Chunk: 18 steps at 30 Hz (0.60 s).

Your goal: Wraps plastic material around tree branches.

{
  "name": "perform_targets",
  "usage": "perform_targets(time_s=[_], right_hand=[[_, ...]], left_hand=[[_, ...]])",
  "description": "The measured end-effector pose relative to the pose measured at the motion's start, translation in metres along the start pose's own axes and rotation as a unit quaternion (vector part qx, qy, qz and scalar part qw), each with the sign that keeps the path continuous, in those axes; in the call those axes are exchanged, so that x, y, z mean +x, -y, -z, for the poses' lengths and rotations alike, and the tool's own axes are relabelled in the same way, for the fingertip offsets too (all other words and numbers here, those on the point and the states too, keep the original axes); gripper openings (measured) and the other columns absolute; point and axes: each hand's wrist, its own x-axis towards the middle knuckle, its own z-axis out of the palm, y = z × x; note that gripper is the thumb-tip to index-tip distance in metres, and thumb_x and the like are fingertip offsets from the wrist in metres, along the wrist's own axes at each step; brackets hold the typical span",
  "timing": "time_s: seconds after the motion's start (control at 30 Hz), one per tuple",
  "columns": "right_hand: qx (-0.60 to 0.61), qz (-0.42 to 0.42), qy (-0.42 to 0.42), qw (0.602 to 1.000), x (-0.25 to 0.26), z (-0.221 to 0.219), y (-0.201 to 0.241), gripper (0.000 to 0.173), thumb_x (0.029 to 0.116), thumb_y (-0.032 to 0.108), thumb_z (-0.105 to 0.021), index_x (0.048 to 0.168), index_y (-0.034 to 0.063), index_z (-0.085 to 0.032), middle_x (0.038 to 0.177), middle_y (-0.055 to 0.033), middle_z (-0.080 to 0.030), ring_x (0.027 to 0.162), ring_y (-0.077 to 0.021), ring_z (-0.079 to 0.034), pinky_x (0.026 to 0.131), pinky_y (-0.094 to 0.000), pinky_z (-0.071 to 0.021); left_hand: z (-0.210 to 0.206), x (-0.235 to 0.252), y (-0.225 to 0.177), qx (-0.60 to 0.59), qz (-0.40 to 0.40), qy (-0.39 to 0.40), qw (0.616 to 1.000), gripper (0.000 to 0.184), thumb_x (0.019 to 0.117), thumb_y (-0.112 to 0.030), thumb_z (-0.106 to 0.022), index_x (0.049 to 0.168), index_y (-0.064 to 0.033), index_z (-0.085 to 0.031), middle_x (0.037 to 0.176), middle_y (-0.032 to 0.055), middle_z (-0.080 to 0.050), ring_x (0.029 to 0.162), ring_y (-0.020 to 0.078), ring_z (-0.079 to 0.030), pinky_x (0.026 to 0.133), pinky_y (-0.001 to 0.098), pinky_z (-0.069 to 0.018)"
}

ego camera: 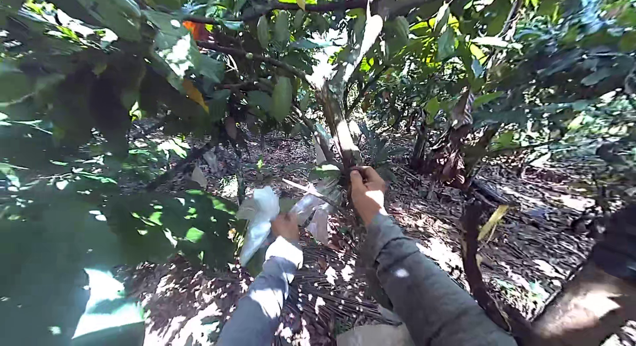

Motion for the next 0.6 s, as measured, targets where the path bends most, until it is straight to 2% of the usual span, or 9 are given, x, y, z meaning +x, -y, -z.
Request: perform_targets(time_s=[0.07, 0.17, 0.2, 0.27, 0.33, 0.4, 0.47, 0.53, 0.6], right_hand=[[-0.028, 0.022, 0.011, 0.999, -0.002, -0.002, -0.002, 0.028, 0.1053, 0.019, -0.052, 0.122, 0.0013, -0.066, 0.115, -0.0196, -0.068, 0.104, -0.0315, -0.067, 0.093, -0.0539, -0.0530], [-0.072, 0.131, 0.040, 0.988, -0.003, -0.009, -0.005, 0.026, 0.1029, 0.016, -0.055, 0.117, -0.0021, -0.068, 0.111, -0.0208, -0.069, 0.099, -0.0315, -0.068, 0.090, -0.0510, -0.0556], [-0.070, 0.160, 0.052, 0.983, -0.004, -0.012, -0.007, 0.026, 0.1026, 0.015, -0.055, 0.116, -0.0022, -0.069, 0.110, -0.0203, -0.069, 0.095, -0.0300, -0.069, 0.086, -0.0491, -0.0568], [-0.032, 0.190, 0.088, 0.977, -0.008, -0.014, -0.007, 0.025, 0.1026, 0.014, -0.055, 0.116, -0.0004, -0.069, 0.103, -0.0162, -0.069, 0.080, -0.0222, -0.067, 0.075, -0.0412, -0.0583], [0.056, 0.177, 0.160, 0.969, -0.014, -0.010, -0.004, 0.022, 0.1032, 0.018, -0.059, 0.112, 0.0007, -0.069, 0.086, -0.0101, -0.070, 0.060, -0.0133, -0.062, 0.058, -0.0319, -0.0566], [0.138, 0.169, 0.222, 0.950, -0.017, -0.009, -0.001, 0.021, 0.1016, 0.021, -0.064, 0.099, 0.0012, -0.070, 0.073, -0.0048, -0.067, 0.053, -0.0083, -0.058, 0.051, -0.0254, -0.0530], [0.183, 0.185, 0.254, 0.931, -0.021, -0.010, 0.004, 0.023, 0.0967, 0.024, -0.068, 0.093, 0.0015, -0.069, 0.070, -0.0025, -0.065, 0.053, -0.0057, -0.056, 0.049, -0.0223, -0.0502], [0.186, 0.194, 0.304, 0.914, -0.027, -0.015, 0.014, 0.031, 0.0884, 0.030, -0.076, 0.094, 0.0000, -0.070, 0.073, -0.0031, -0.066, 0.057, -0.0066, -0.059, 0.052, -0.0249, -0.0528], [0.108, 0.151, 0.389, 0.902, -0.035, -0.020, 0.030, 0.039, 0.0820, 0.029, -0.083, 0.102, -0.0013, -0.069, 0.081, -0.0070, -0.066, 0.069, -0.0131, -0.062, 0.064, -0.0332, -0.0563]], left_hand=[[0.011, -0.007, 0.034, -0.031, 0.017, -0.009, 0.999, 0.045, 0.1000, -0.034, -0.065, 0.132, -0.0022, -0.065, 0.127, 0.0251, -0.066, 0.123, 0.0403, -0.061, 0.108, 0.0572, -0.0459], [0.040, -0.040, 0.059, -0.081, 0.018, -0.015, 0.996, 0.056, 0.0989, -0.029, -0.067, 0.145, -0.0005, -0.053, 0.140, 0.0244, -0.059, 0.132, 0.0348, -0.056, 0.114, 0.0505, -0.0421], [0.047, -0.053, 0.066, -0.128, -0.008, -0.034, 0.991, 0.047, 0.0995, -0.020, -0.063, 0.141, 0.0022, -0.056, 0.135, 0.0228, -0.062, 0.125, 0.0308, -0.062, 0.109, 0.0473, -0.0474], [0.059, -0.079, 0.070, -0.268, -0.069, -0.039, 0.960, 0.031, 0.1008, -0.006, -0.048, 0.128, 0.0054, -0.059, 0.109, 0.0142, -0.070, 0.093, 0.0188, -0.071, 0.087, 0.0382, -0.0602], [0.069, -0.099, 0.058, -0.400, -0.151, 0.011, 0.904, 0.031, 0.1038, -0.007, -0.033, 0.115, 0.0015, -0.061, 0.086, 0.0048, -0.075, 0.075, 0.0146, -0.073, 0.075, 0.0364, -0.0637], [0.076, -0.104, 0.040, -0.441, -0.245, 0.069, 0.860, 0.032, 0.1066, -0.010, -0.037, 0.109, -0.0038, -0.068, 0.086, 0.0009, -0.076, 0.072, 0.0125, -0.073, 0.070, 0.0336, -0.0644], [0.073, -0.101, 0.022, -0.419, -0.315, 0.096, 0.846, 0.029, 0.1047, -0.007, -0.044, 0.107, -0.0044, -0.073, 0.095, -0.0004, -0.076, 0.077, 0.0081, -0.071, 0.072, 0.0278, -0.0622], [0.067, -0.102, 0.003, -0.366, -0.309, 0.092, 0.873, 0.026, 0.0987, 0.003, -0.049, 0.103, 0.0003, -0.074, 0.097, 0.0013, -0.076, 0.079, 0.0058, -0.070, 0.076, 0.0253, -0.0614], [0.063, -0.105, -0.015, -0.281, -0.277, 0.088, 0.915, 0.024, 0.0942, 0.005, -0.052, 0.101, 0.0013, -0.075, 0.090, 0.0008, -0.075, 0.078, 0.0025, -0.069, 0.078, 0.0221, -0.0597]])
